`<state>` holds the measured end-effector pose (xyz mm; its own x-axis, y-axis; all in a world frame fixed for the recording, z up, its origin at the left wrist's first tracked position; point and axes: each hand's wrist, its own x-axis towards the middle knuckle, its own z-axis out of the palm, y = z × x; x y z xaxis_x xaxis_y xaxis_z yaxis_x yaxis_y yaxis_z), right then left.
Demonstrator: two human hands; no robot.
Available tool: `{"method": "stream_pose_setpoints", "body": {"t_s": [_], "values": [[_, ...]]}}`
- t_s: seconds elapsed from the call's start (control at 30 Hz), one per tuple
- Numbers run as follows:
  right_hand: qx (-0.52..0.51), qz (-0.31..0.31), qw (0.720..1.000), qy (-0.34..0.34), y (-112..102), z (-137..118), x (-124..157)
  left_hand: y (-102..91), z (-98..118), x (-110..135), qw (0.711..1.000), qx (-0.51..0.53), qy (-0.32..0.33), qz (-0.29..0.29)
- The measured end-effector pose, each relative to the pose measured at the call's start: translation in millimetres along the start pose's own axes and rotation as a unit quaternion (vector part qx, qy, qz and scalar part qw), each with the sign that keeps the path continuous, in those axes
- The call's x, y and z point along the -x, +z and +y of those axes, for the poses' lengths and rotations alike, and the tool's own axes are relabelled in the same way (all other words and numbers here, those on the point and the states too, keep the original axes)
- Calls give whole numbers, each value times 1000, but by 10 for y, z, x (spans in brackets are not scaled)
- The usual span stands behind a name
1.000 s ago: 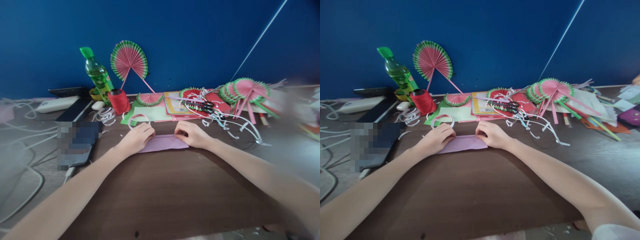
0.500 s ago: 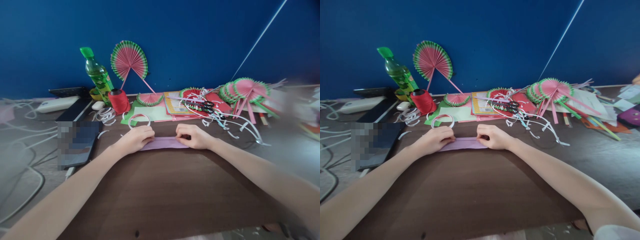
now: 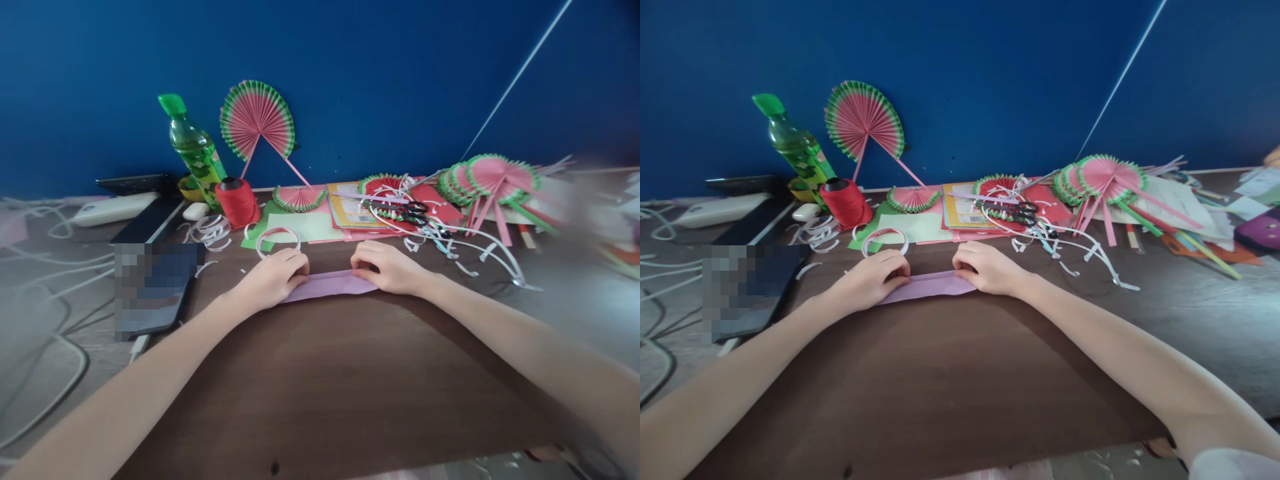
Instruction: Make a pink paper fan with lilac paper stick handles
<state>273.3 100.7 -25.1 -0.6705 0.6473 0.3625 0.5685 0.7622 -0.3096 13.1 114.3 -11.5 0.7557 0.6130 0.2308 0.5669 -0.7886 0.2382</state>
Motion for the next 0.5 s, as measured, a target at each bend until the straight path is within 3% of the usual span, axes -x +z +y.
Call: {"method": "stream_pose_setpoints", "body": {"t_s": [0.13, 0.3, 0.5], "values": [[31, 8, 999, -35, -4, 3, 4, -19, 11, -8, 1000, 15, 15, -2], [-14, -15, 999, -28, -27, -11, 22, -48, 0, -15, 997, 65, 38, -22], [-95, -12, 995, 1, -61, -11, 21, -101, 8, -15, 992, 111, -4, -61]]}}
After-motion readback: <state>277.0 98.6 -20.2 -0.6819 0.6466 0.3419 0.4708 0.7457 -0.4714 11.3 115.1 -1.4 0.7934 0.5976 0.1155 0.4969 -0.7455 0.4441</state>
